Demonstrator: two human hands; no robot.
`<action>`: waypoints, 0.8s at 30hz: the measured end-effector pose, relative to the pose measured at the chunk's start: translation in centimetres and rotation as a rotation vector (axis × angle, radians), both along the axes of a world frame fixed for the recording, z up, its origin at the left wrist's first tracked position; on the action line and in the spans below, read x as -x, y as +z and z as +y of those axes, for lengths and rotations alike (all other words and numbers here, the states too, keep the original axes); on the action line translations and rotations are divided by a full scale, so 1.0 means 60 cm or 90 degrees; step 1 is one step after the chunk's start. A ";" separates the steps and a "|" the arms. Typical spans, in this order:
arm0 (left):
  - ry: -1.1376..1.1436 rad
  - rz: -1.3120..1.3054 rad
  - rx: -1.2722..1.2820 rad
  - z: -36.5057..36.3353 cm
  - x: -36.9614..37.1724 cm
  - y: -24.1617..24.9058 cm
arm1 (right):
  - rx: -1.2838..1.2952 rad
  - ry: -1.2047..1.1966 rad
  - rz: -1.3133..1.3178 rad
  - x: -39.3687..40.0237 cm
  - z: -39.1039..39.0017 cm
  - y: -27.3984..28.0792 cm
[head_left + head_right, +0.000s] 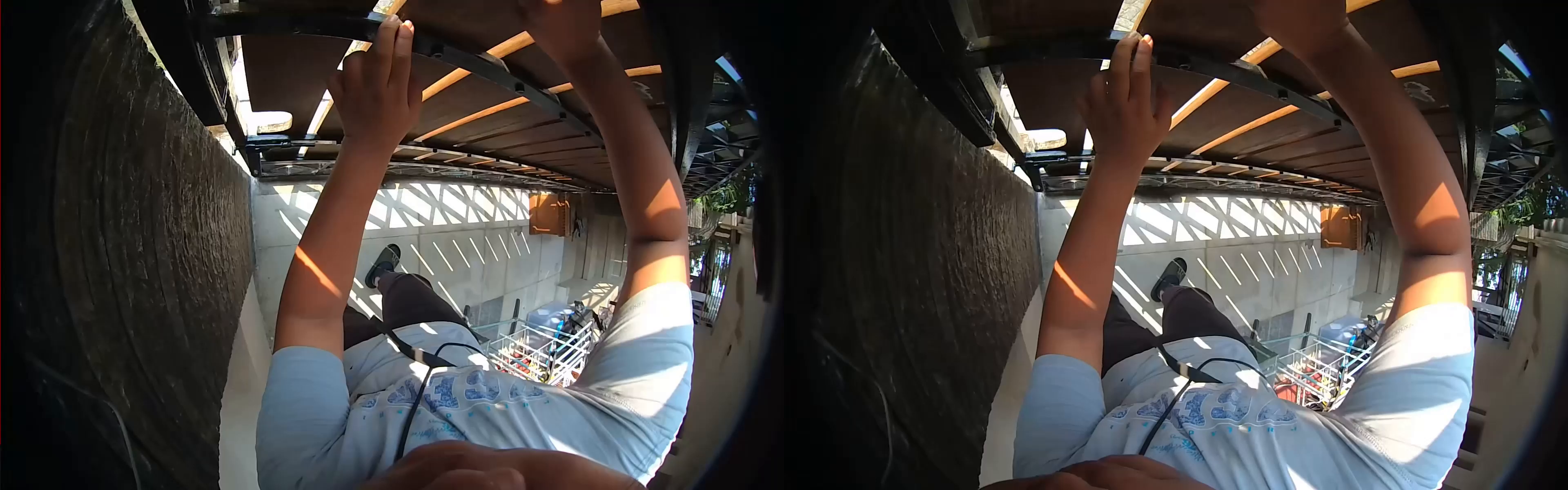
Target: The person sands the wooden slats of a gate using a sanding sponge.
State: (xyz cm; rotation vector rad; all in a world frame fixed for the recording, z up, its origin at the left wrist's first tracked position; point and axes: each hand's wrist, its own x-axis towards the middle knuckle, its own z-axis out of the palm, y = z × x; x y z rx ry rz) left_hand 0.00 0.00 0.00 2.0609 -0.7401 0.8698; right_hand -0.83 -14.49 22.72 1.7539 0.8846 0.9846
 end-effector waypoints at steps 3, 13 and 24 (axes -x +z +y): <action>-0.006 -0.087 0.040 0.007 -0.050 0.008 | -0.165 -0.186 -0.028 -0.004 0.029 -0.035; 0.020 -0.055 -0.026 0.025 -0.008 0.003 | -0.121 -0.101 0.127 0.016 0.033 -0.062; 0.021 -0.032 0.022 0.012 0.018 0.007 | -0.054 -0.103 0.076 0.012 0.021 -0.007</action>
